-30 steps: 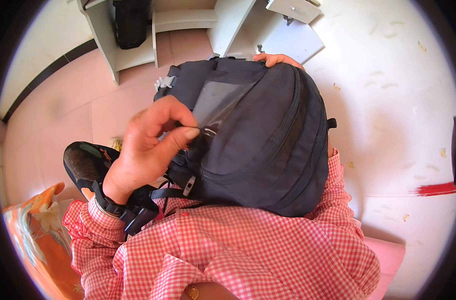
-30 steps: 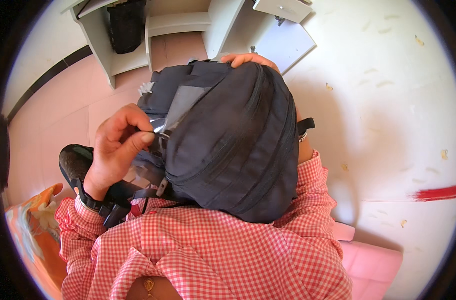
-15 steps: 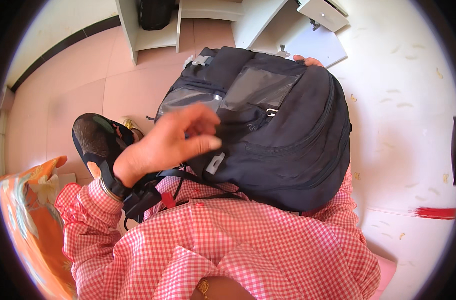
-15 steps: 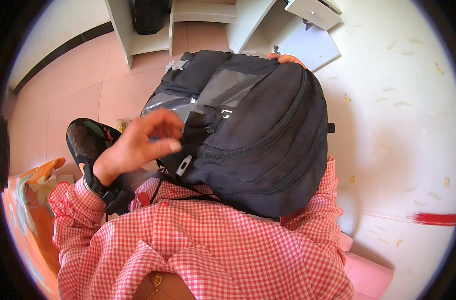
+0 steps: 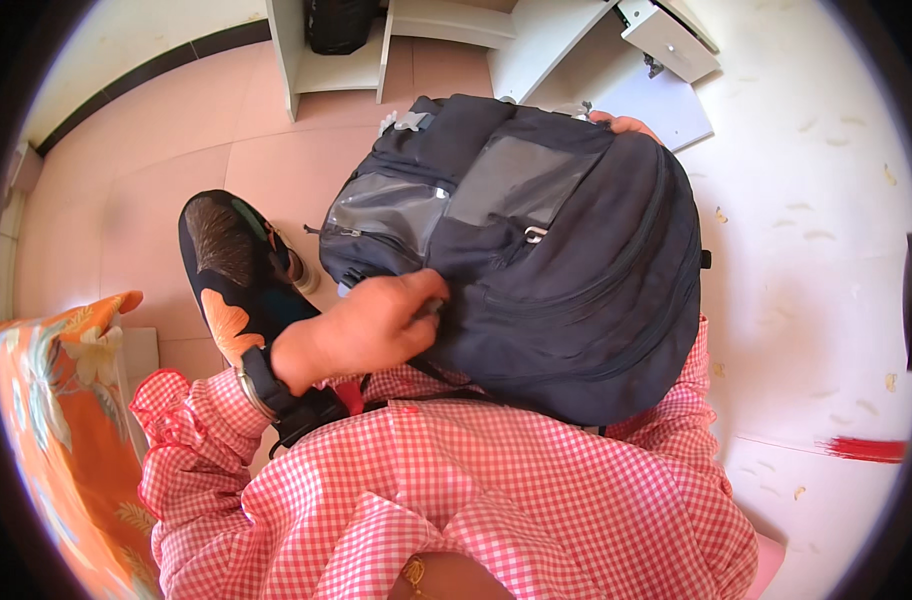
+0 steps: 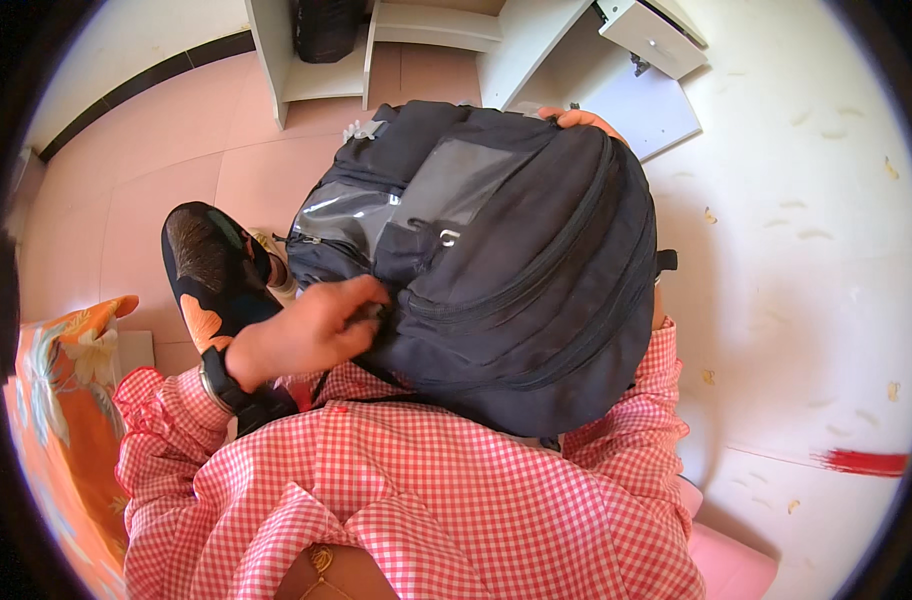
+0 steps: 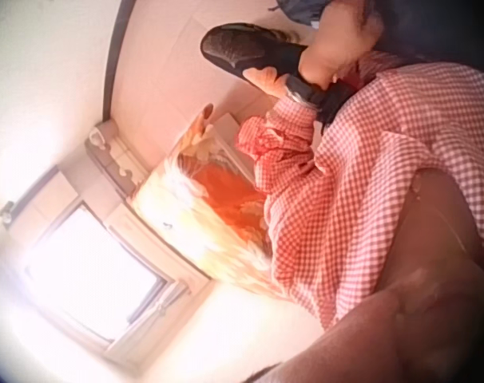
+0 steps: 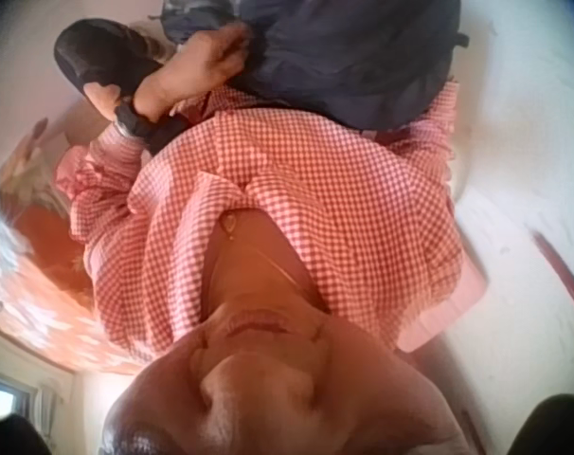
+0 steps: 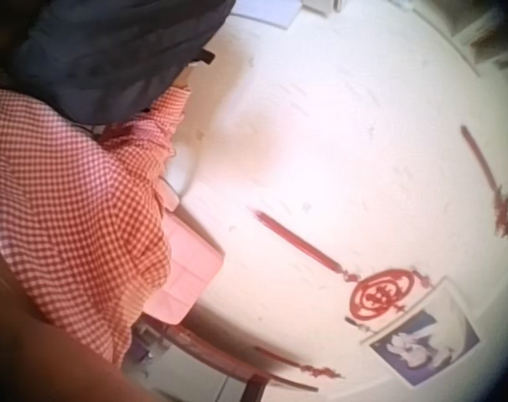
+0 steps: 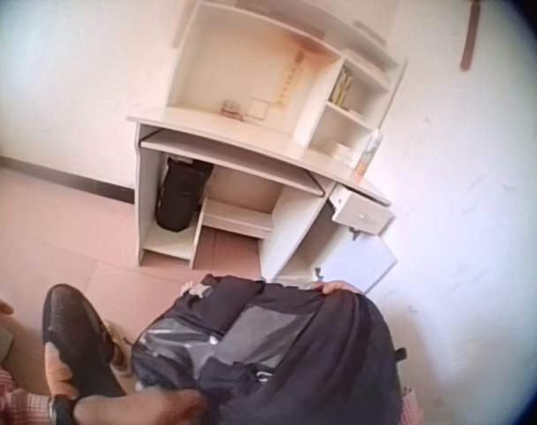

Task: The person folds white liners, wipes the interior and exterior surfaces of a black backpack with a cloth, and removes a notebook and a small bottle from an interior pocket.

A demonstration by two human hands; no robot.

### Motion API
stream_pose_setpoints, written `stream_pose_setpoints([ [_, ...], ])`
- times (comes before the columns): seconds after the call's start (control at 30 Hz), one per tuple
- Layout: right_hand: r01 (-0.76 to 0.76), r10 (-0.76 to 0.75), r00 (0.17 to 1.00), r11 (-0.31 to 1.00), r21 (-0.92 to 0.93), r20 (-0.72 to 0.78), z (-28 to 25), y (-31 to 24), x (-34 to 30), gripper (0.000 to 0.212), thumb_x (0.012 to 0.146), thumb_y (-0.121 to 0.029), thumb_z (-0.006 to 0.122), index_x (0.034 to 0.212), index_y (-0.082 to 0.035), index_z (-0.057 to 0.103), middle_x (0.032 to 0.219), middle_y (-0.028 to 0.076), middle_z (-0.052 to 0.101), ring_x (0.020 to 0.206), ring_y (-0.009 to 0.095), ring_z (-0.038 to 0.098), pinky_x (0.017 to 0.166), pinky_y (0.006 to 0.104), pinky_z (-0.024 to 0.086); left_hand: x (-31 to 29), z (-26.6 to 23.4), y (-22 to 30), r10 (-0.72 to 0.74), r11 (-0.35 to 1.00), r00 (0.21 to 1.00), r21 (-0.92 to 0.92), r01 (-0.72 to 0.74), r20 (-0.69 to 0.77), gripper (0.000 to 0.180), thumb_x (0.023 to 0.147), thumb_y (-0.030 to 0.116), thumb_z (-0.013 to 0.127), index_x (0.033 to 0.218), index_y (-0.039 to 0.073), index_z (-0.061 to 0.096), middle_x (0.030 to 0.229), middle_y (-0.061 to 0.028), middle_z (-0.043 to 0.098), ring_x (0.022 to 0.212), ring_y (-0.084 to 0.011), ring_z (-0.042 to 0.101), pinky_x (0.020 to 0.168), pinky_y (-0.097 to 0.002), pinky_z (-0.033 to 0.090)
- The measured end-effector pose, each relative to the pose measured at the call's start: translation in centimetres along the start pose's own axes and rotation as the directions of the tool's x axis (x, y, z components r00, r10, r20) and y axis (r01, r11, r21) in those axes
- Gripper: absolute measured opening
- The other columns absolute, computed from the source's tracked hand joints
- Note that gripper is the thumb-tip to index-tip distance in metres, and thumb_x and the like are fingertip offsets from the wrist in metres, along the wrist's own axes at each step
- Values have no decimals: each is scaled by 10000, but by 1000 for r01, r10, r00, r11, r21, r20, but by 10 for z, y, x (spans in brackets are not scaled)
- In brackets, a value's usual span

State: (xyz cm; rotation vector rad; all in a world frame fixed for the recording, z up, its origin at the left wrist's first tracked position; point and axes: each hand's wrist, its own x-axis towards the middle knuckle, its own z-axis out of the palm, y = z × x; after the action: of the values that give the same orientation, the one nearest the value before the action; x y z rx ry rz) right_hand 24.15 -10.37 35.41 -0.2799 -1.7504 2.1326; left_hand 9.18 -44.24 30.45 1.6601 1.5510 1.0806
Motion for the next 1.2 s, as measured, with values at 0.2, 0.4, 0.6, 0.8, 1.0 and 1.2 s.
stream_pose_setpoints([
  [0.2, -26, 29, 999, 995, 95, -36, -5, -5, -3, 245, 889, -86, 518, 1100, 39, 518, 1198, 167, 530, 1021, 228, 574, 888, 325, 500, 2, -75, 54, -347, 870, 937, -383, 309, -32, 130, 871, 96, 536, 956, 7, 578, 692, -12, 581, 579, -50, 522, 531, -183, 417],
  [0.4, 6, -6, 1000, 1000, -20, -13, 10, -6, -6, 249, 891, -88, 516, 1106, 38, 524, 1173, 156, 548, 1002, 213, 580, 877, 316, 502, 3, -112, 90, -307, 935, 901, -274, 225, -307, 123, 865, 105, 527, 886, 0, 587, 629, -8, 550, 510, -41, 476, 444, -172, 357],
  [0.6, 14, -9, 1000, 981, -196, 27, 29, -19, -18, 253, 894, -90, 513, 1112, 37, 531, 1147, 146, 566, 984, 198, 586, 866, 306, 504, -5, -130, 74, -324, 887, 846, -447, 116, -423, 142, 860, 144, 558, 877, 10, 601, 590, -13, 547, 458, -45, 436, 426, -190, 325],
  [0.8, 33, -27, 999, 939, -341, 25, 54, -38, -25, 258, 896, -92, 511, 1119, 36, 537, 1122, 136, 584, 965, 184, 592, 854, 297, 506, 1, -132, 47, -333, 853, 846, -516, 81, -417, 185, 878, 209, 547, 843, 29, 573, 579, -21, 527, 448, -68, 439, 414, -195, 309],
  [1.0, 56, -51, 998, 916, -398, 23, 80, -43, -3, 263, 898, -93, 508, 1125, 36, 543, 1096, 126, 602, 947, 169, 598, 843, 287, 507, -35, -129, 19, -335, 861, 838, -502, 87, -430, 193, 862, 171, 506, 848, -12, 564, 581, -58, 536, 477, -112, 474, 449, -227, 355],
  [1.2, 153, -211, 971, 910, -386, -113, 102, -56, 8, 200, 850, -4, 552, 1032, 36, 624, 946, 86, 656, 817, 115, 617, 741, 221, 515, -71, -130, -6, -324, 842, 816, -539, 18, -478, 203, 901, 185, 534, 941, -8, 579, 684, -93, 620, 504, -128, 522, 481, -247, 419],
])
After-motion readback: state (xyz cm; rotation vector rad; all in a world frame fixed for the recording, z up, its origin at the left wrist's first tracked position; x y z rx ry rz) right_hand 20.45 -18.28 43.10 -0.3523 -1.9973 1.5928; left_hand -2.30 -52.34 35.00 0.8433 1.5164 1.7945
